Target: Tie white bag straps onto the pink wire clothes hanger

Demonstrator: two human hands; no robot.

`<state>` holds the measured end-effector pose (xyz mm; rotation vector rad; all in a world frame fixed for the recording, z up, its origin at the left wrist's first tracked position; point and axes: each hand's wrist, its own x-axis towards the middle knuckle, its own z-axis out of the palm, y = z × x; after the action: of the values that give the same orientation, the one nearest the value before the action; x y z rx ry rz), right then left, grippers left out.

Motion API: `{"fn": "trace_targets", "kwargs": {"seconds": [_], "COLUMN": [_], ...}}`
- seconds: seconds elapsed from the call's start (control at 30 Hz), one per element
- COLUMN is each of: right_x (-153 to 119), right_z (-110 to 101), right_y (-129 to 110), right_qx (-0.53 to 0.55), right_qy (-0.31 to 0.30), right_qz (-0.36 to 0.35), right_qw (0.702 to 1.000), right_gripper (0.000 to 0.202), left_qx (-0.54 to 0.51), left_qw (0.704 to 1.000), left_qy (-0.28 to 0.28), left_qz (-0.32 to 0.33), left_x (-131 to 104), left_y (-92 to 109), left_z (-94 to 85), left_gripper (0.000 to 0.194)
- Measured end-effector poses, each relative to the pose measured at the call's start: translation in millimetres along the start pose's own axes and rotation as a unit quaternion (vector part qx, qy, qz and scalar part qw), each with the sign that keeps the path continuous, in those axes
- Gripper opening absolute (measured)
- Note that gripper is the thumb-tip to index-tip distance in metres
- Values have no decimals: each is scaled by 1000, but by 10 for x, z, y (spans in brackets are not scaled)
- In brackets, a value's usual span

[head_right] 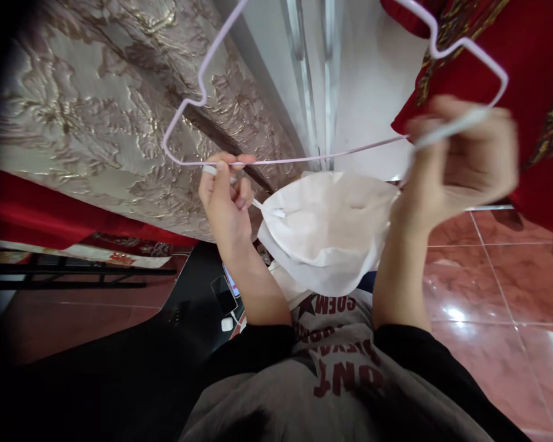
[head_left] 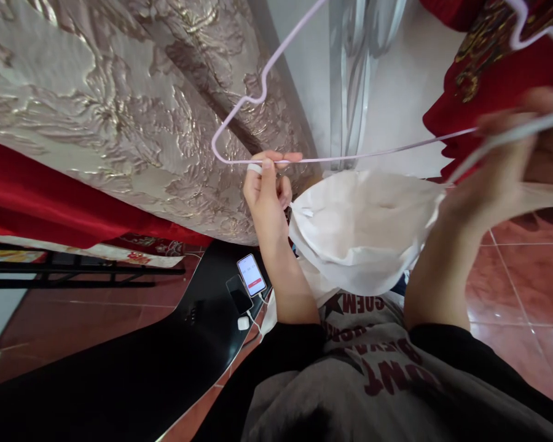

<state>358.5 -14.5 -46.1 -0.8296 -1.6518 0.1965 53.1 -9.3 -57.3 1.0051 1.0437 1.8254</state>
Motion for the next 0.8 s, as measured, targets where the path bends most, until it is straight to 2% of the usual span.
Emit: {"fn": "trace_targets", "kwargs": {"seconds": [0.03, 0.07, 0.1, 0.17, 0.2, 0.3, 0.43, 0.5, 0.53, 0.6, 0.67, 0.73, 0.8], "right_x": [27, 73, 125, 204, 218, 180, 133, 140, 145, 148, 140, 128, 117], "right_z": [245, 473, 664, 891, 927, 850, 707, 693, 695, 705, 711, 711, 704], "right_y": [-57, -91, -104, -84, -63, -12, -2, -4, -5, -8, -14, -19, -20], "right_qx": [-32, -46, -53, -61, -67, -82, -91, -97, -98, -96, -89, -82, -79], "right_qy": [74, 68, -8, -84, -97, -62, -65, -65, -64, -62, -59, -58, -66], "right_qz": [-1, 19, 40, 47, 50, 59, 50, 37, 32, 25, 18, 14, 15], "right_qw": [997, 996, 998, 993, 992, 993, 992, 992, 993, 993, 994, 995, 995], "right_gripper": [24, 17, 12, 13, 17, 25, 29, 30, 32, 33, 32, 29, 26], "left_qx": [8, 16, 22, 27, 30, 59, 166, 224, 239, 229, 195, 169, 157], "left_qw": [1000, 1000, 1000, 1000, 999, 997, 983, 971, 968, 959, 947, 945, 948], "left_qy": [4, 5, 5, -4, -15, -48, -83, -69, -41, 42, 83, 60, 12], "left_qz": [-10, -16, -17, -5, -2, -5, 9, 39, 69, 159, 240, 274, 277], "left_x": [-2, -6, -13, -35, -51, -108, -163, -161, -150, -108, -39, 53, 168], "left_y": [9, 22, 38, 79, 103, 189, 312, 350, 360, 364, 361, 369, 403], "left_z": [2, 4, 5, -9, -30, -174, -482, -594, -625, -636, -593, -517, -424], "left_gripper": [26, 26, 26, 26, 25, 21, 22, 26, 26, 23, 20, 25, 28]}}
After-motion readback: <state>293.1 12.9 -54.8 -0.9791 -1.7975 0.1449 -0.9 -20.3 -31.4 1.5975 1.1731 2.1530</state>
